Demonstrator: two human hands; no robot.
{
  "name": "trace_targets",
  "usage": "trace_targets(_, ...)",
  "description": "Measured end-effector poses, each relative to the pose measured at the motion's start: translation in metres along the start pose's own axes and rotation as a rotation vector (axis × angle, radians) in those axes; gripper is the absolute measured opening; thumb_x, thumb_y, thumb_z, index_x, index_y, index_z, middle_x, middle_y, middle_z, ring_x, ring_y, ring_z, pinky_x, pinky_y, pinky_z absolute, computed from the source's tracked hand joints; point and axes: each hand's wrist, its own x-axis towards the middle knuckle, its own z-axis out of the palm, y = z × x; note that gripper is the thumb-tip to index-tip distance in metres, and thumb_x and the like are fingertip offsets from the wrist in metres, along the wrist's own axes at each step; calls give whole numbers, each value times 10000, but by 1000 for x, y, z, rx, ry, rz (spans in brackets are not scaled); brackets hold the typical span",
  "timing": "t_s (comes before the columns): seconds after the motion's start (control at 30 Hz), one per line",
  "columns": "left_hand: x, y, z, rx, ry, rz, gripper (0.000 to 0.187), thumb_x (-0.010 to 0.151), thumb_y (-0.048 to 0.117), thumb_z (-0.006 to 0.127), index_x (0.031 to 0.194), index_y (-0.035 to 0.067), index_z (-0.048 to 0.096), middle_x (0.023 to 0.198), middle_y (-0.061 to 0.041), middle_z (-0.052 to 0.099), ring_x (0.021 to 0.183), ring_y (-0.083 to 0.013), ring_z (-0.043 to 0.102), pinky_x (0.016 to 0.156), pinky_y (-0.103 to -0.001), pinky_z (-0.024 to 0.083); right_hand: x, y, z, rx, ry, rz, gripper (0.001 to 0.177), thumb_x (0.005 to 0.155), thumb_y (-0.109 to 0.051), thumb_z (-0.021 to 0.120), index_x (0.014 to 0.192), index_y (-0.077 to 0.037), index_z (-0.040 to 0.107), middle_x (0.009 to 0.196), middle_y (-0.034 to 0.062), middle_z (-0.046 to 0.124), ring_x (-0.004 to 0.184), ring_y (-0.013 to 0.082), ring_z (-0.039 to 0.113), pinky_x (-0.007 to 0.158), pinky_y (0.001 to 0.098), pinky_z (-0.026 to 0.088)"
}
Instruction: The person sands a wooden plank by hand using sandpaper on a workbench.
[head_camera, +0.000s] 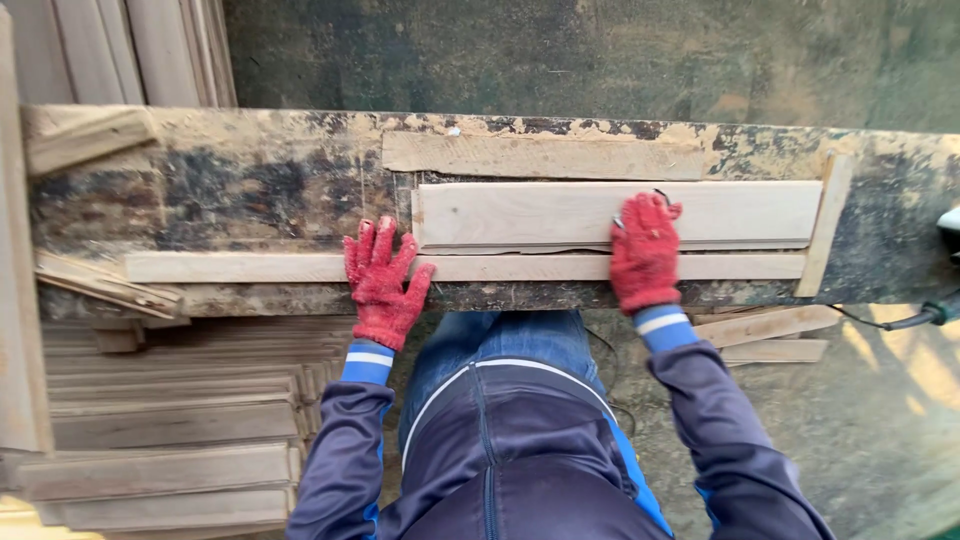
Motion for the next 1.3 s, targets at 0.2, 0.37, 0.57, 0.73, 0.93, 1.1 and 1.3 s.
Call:
trace_targets(0.2, 6, 8, -7, 26, -9, -48, 531, 854, 468, 793, 1220, 88, 736, 1569, -183, 476, 1518, -436, 319, 1259, -659, 149, 101, -172, 27, 171, -151, -576, 423, 957, -169, 630, 1355, -36, 576, 1445, 205, 545, 1414, 382, 476, 1279, 596, 290)
trace_targets(0.37, 3, 51, 6, 248, -11, -252, 540, 885, 491, 760, 1262, 106, 725, 1601, -214, 415, 1523, -484, 235, 1191, -760, 102, 142, -166, 22, 208, -218, -793, 491, 940, -264, 686, 1353, -16, 590, 1437, 189, 560, 1396, 357, 475, 1251, 591, 286)
trace_targets(0.57, -16, 64, 66, 332, 83, -544, 594, 968, 419, 690, 1427, 45, 640, 1668, -214, 372, 1568, -496, 171, 1186, -775, 71, 126, -27, -60, -110, -315, -784, 478, 874, -297, 719, 1290, -78, 633, 1406, 135, 586, 1375, 324, 501, 1223, 627, 286)
trace_targets(0.73, -20, 65, 73, 329, 132, -567, 591, 1000, 378, 672, 1468, 23, 607, 1675, -175, 389, 1585, -484, 162, 1213, -764, 59, 140, -64, -33, -76, -321, -829, 513, 875, -291, 718, 1301, -18, 634, 1368, 163, 591, 1367, 341, 504, 1204, 670, 280)
trace_targets(0.93, -21, 69, 65, 284, 100, -580, 594, 1035, 388, 661, 1491, 14, 592, 1679, -200, 376, 1589, -455, 180, 1220, -751, 58, 152, -116, -2, 94, -201, -926, 540, 896, -314, 721, 1353, -46, 612, 1469, 135, 560, 1441, 331, 455, 1256, 651, 235)
trace_targets(1.1, -18, 67, 64, 299, 100, -568, 569, 1034, 396, 664, 1472, 36, 611, 1670, -194, 380, 1574, -452, 218, 1211, -756, 61, 123, -4, -62, -53, -284, -841, 531, 836, -293, 758, 1305, -77, 639, 1402, 128, 595, 1385, 337, 469, 1186, 724, 218)
trace_targets(1.3, -23, 56, 72, 287, 159, -522, 554, 1009, 402, 682, 1437, 55, 629, 1653, -187, 398, 1563, -458, 235, 1210, -755, 73, 133, -70, -30, -154, -202, -920, 498, 932, -301, 716, 1345, -36, 631, 1377, 166, 594, 1409, 345, 461, 1232, 697, 183)
